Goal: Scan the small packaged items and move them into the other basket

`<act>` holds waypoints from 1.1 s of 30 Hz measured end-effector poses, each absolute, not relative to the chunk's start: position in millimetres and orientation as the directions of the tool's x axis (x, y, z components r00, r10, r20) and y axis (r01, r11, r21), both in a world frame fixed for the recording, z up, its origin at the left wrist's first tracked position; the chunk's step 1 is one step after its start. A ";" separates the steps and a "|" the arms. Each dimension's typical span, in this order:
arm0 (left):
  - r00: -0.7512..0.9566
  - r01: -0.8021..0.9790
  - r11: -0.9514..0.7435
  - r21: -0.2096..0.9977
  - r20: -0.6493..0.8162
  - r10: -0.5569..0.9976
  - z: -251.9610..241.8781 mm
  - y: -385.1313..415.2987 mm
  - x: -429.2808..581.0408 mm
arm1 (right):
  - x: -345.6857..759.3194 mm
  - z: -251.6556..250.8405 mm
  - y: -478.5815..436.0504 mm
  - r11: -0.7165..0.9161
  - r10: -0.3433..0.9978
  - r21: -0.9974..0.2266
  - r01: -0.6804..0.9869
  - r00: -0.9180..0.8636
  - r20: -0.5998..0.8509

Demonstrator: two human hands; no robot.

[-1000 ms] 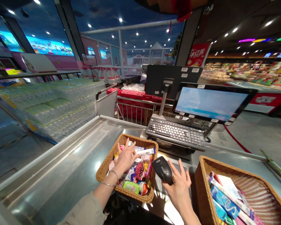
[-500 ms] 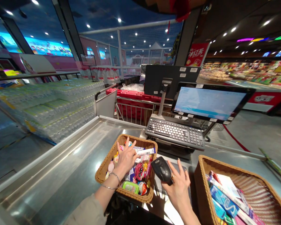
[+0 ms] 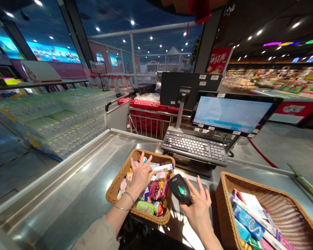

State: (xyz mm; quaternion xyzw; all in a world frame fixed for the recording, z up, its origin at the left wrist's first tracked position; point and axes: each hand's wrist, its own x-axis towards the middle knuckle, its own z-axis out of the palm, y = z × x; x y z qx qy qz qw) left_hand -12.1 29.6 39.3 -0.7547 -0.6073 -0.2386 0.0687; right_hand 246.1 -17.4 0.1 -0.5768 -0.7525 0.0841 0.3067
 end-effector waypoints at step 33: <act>0.354 0.875 -0.471 0.115 0.513 0.782 58.9 56.4 51.9 | 291.7 12.2 -38.2 0.113 0.840 -0.379 0.918 0.116 0.530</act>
